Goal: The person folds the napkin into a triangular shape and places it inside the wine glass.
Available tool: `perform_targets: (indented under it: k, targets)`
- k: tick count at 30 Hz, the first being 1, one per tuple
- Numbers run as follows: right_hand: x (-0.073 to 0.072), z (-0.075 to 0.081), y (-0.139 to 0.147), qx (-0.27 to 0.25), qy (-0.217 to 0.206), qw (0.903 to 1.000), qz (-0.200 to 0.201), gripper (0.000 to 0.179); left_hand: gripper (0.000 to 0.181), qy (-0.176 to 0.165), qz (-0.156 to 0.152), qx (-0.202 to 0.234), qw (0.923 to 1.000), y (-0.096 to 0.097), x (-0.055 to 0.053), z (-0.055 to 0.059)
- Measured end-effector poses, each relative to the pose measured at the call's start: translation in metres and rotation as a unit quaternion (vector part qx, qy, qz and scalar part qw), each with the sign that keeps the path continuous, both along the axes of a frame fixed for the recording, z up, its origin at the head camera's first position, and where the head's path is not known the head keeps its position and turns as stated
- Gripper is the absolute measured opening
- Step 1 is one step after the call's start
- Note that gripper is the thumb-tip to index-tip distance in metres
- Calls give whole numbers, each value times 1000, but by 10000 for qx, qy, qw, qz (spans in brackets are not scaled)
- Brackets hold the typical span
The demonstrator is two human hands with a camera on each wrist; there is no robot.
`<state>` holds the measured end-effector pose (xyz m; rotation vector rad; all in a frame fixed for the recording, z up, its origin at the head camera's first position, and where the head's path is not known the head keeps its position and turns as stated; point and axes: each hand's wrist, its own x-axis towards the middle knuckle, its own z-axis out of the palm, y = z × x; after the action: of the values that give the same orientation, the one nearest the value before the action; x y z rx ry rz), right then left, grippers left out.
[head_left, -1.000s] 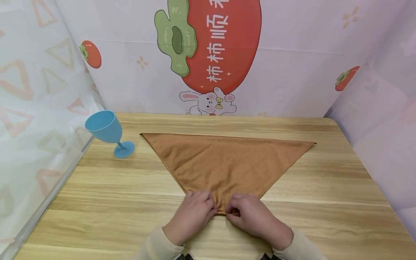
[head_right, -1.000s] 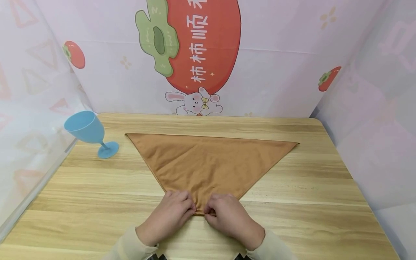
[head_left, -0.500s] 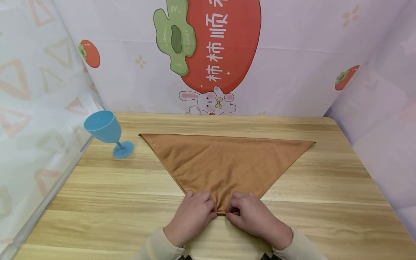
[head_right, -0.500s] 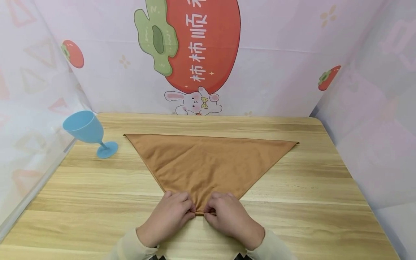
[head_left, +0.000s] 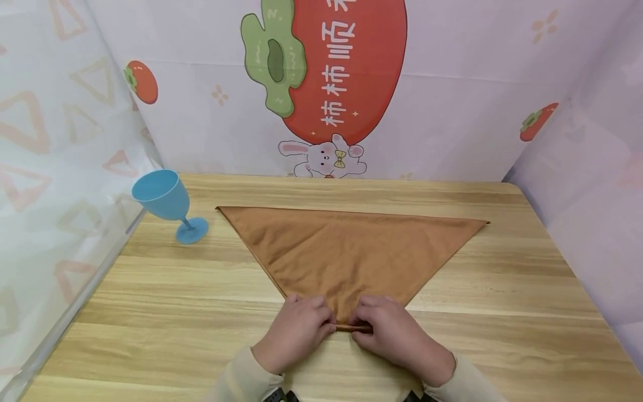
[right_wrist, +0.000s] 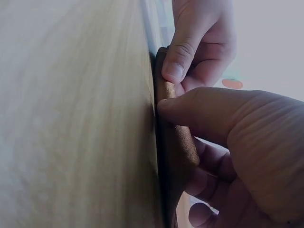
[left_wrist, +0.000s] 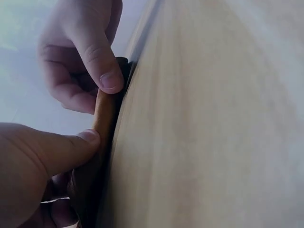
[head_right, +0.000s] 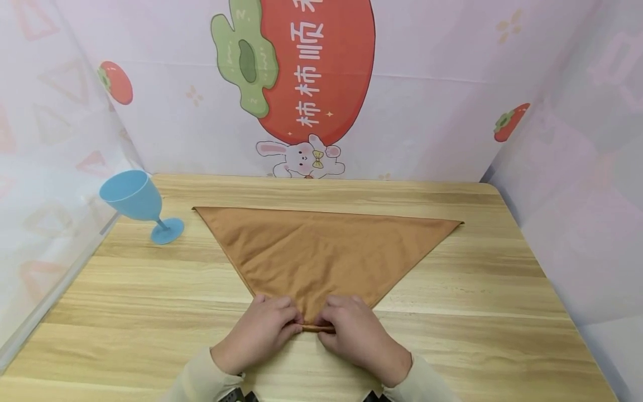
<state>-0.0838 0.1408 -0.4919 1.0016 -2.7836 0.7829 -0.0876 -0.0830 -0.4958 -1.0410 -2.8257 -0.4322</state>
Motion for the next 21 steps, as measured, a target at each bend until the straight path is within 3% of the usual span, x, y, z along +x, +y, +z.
perform_targets:
  k: [10,16,21]
  targets:
    - [-1,-2,0,-24,268,9996,-63,10,10,-230,-8,330,9992,-1,-4,-1]
    - [-1,1,1,100,-1,9998,-153,7,10,-279,46,306,9991,0,-5,-2]
    - [0,3,1,311,-213,9991,-215,6,14,-350,87,535,9979,1,-5,-4]
